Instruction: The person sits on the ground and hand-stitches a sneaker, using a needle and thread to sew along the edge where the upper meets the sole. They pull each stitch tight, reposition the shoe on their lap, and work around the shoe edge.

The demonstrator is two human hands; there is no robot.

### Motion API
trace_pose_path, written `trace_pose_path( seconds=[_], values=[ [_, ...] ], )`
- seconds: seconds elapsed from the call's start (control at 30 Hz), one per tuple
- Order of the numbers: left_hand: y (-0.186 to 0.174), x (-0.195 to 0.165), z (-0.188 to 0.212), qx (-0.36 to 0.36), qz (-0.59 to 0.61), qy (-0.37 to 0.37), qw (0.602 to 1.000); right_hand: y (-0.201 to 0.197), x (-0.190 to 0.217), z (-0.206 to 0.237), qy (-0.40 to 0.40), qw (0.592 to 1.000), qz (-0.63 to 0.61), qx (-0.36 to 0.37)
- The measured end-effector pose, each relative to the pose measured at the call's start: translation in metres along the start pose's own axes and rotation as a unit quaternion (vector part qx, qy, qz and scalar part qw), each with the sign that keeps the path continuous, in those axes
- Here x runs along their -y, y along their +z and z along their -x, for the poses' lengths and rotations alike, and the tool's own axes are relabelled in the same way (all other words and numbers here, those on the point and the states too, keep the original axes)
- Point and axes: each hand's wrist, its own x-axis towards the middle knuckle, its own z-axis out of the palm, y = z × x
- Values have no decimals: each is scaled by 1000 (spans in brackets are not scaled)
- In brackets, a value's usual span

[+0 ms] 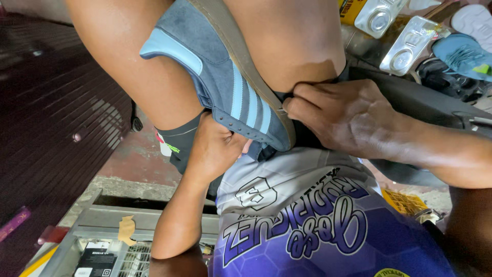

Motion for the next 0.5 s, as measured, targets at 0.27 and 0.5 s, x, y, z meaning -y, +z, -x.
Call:
trace_pose_path(
  seconds=[0.27,0.5],
  values=[
    [-1,-1,4,-18,-68,36,997,4,19,-6,-8,985,165,42],
    [5,-3,-1,-15,-33,64,997,-1,-14,6,-43,978,201,22]
  ],
)
